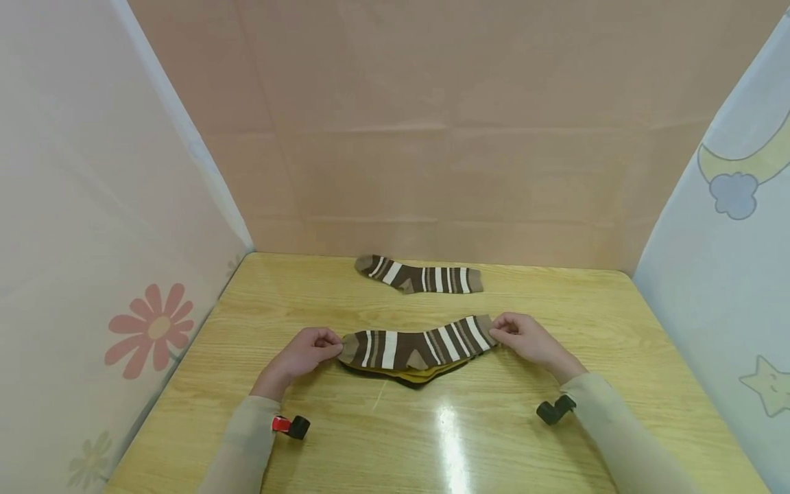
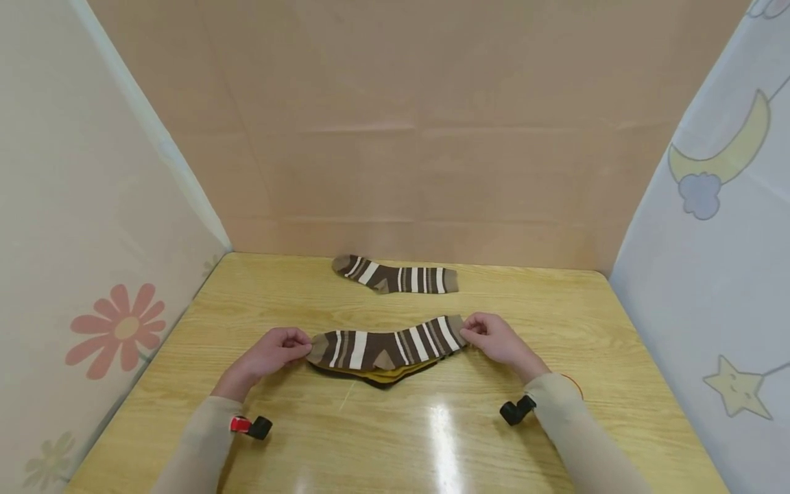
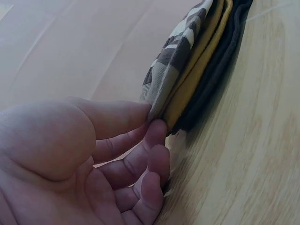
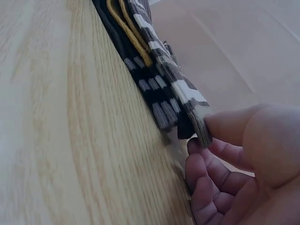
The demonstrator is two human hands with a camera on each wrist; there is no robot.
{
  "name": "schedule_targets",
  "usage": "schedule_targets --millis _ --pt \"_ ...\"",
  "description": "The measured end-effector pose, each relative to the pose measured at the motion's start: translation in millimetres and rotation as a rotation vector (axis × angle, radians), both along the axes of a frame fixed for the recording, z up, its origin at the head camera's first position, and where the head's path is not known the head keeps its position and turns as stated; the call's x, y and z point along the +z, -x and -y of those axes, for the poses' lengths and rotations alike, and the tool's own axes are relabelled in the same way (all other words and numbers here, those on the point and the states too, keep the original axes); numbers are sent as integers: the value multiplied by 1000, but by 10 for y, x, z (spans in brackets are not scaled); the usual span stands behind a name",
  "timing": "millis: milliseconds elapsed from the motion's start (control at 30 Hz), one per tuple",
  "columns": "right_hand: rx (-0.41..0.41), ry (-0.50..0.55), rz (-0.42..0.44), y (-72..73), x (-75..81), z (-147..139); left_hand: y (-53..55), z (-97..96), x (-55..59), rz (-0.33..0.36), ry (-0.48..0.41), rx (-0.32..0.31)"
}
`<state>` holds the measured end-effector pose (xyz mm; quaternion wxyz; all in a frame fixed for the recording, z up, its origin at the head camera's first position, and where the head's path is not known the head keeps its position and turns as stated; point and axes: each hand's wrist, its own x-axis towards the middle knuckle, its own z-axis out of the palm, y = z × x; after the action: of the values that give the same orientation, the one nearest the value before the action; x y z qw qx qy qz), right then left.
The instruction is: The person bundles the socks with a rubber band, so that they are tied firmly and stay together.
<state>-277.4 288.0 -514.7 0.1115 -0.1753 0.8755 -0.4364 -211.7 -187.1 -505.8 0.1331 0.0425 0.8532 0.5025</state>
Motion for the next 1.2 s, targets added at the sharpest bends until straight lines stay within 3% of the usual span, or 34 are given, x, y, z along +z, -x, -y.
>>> schedule_targets --millis 500,1000,1200 --pt "63 -48 49 16 14 10 -29 3 13 18 34 -8" --pt "39 -84 88 21 4 3 -41 20 32 35 36 5" --pt "46 -79 82 7 29 6 -4 30 15 21 45 -22"
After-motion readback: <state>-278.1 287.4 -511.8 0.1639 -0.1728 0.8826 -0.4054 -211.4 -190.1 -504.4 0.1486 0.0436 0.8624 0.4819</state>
